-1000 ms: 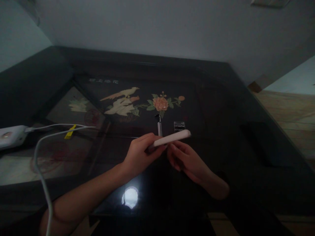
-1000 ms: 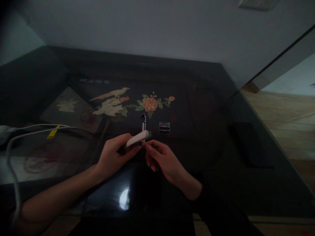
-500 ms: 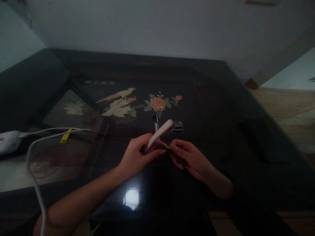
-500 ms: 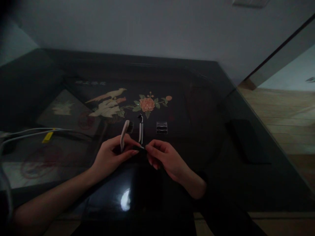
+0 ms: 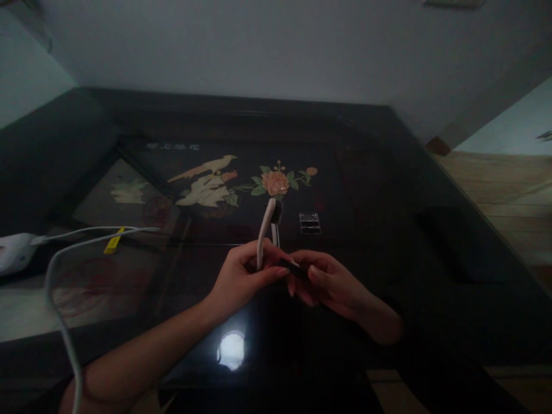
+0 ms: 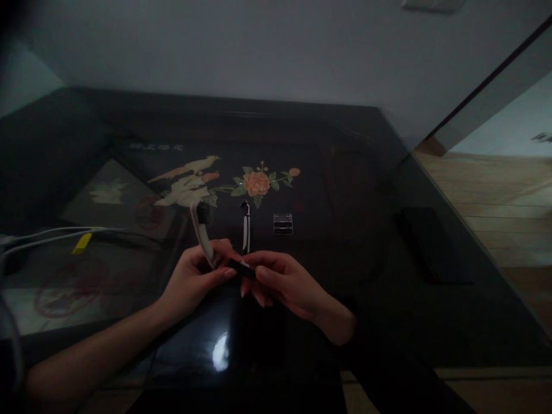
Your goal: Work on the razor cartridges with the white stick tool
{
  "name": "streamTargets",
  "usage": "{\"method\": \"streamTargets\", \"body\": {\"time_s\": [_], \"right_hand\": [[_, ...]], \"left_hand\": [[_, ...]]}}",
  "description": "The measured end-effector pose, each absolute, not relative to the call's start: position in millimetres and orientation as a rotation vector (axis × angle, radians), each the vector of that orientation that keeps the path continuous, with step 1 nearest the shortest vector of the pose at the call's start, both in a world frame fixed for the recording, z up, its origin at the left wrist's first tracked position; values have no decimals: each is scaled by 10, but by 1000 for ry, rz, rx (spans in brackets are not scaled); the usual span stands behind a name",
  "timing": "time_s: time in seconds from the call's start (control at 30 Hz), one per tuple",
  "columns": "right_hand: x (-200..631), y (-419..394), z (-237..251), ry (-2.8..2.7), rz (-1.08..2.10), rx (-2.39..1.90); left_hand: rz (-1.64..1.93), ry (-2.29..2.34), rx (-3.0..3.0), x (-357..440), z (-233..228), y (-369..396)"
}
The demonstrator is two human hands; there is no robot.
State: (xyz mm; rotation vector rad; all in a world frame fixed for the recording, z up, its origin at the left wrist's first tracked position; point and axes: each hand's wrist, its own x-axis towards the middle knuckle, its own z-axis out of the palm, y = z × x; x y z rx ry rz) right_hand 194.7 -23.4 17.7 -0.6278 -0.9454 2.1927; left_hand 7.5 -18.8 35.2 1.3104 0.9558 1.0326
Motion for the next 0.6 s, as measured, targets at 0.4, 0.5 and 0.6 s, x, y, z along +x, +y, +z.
{"method": "streamTargets", "body": {"time_s": [0.4, 0.5, 0.6], "right_hand": [[1829, -309, 115, -905, 2279, -364], [1822, -320, 109, -890, 2262, -381], [1823, -331, 115, -832, 2245, -420]], "left_hand": [[1043, 853, 1149, 110, 250, -273], [1032, 858, 1185, 118, 260, -269], [1052, 897, 1269, 114, 292, -258]]}}
